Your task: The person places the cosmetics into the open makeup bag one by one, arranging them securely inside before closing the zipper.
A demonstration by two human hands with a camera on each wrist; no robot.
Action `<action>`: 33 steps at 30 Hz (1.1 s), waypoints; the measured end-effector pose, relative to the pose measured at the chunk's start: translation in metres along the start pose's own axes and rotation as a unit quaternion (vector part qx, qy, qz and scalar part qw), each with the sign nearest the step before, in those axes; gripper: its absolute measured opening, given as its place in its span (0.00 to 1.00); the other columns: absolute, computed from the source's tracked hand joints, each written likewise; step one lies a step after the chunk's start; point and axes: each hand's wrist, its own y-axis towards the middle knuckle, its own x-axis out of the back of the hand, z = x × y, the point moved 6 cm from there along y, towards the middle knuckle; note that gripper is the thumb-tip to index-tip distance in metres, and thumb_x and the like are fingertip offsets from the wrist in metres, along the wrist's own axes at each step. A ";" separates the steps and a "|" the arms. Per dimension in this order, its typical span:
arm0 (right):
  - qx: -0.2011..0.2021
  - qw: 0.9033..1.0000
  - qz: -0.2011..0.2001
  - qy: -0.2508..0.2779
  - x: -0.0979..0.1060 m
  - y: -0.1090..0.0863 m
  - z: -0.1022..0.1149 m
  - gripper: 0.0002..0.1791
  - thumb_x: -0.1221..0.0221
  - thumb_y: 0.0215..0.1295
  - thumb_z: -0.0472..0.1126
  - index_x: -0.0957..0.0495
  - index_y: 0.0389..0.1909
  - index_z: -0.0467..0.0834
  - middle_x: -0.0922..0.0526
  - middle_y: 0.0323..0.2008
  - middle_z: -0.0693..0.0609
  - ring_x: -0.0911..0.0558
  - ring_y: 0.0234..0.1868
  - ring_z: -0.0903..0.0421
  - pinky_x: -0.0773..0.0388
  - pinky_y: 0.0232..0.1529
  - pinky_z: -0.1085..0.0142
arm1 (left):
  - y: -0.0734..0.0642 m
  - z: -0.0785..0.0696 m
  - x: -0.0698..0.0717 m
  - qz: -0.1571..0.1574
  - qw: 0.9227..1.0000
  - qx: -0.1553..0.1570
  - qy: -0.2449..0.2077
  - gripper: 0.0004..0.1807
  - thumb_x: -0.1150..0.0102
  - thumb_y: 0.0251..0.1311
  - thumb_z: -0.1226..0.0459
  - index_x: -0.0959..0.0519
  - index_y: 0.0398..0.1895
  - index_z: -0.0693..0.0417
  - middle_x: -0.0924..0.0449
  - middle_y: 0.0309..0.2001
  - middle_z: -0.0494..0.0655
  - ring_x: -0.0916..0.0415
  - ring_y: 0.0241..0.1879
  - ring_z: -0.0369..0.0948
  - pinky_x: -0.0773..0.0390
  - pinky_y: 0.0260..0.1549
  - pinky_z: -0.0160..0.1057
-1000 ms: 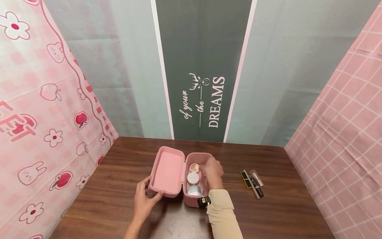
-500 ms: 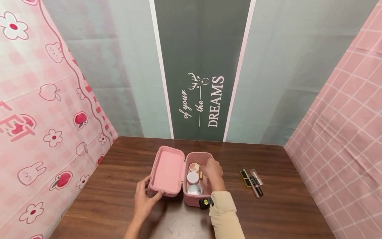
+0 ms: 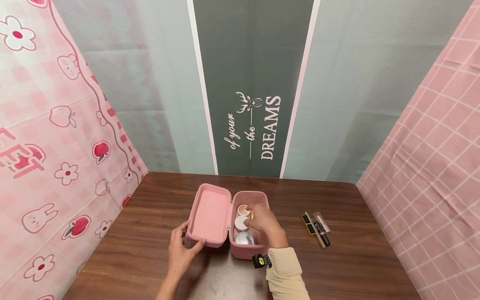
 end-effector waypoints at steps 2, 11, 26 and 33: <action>0.001 1.000 -0.003 -0.007 -0.001 -0.002 -0.001 0.23 0.30 0.56 0.34 0.19 0.54 0.34 0.15 0.52 0.36 0.18 0.44 0.47 0.19 0.46 0.52 | -0.001 0.001 0.000 0.002 1.000 0.005 -0.001 0.39 0.20 0.36 0.69 0.24 0.58 0.64 0.23 0.50 0.56 0.24 0.48 0.50 0.23 0.45 0.38; 0.003 0.998 -0.063 -0.031 0.004 -0.027 -0.007 0.26 0.29 0.55 0.36 0.20 0.57 0.35 0.20 0.55 0.32 0.20 0.55 0.35 0.22 0.56 0.41 | 0.000 0.003 0.003 0.000 1.000 0.011 0.000 0.40 0.20 0.36 0.70 0.24 0.59 0.64 0.24 0.52 0.58 0.23 0.50 0.53 0.22 0.45 0.39; -0.025 0.993 -0.099 -0.056 0.018 -0.055 -0.027 0.25 0.33 0.58 0.38 0.20 0.57 0.36 0.23 0.59 0.30 0.23 0.59 0.30 0.29 0.58 0.33 | -0.003 0.001 0.000 -0.001 1.000 -0.022 -0.007 0.39 0.27 0.40 0.73 0.28 0.61 0.68 0.26 0.55 0.61 0.25 0.55 0.55 0.33 0.56 0.26; -0.048 0.991 -0.109 -0.067 0.020 -0.064 -0.040 0.24 0.33 0.61 0.42 0.20 0.56 0.35 0.23 0.57 0.29 0.23 0.58 0.29 0.25 0.56 0.36 | -0.005 0.001 -0.006 0.006 1.000 -0.003 -0.026 0.39 0.32 0.43 0.74 0.31 0.64 0.70 0.29 0.57 0.63 0.30 0.57 0.54 0.25 0.48 0.37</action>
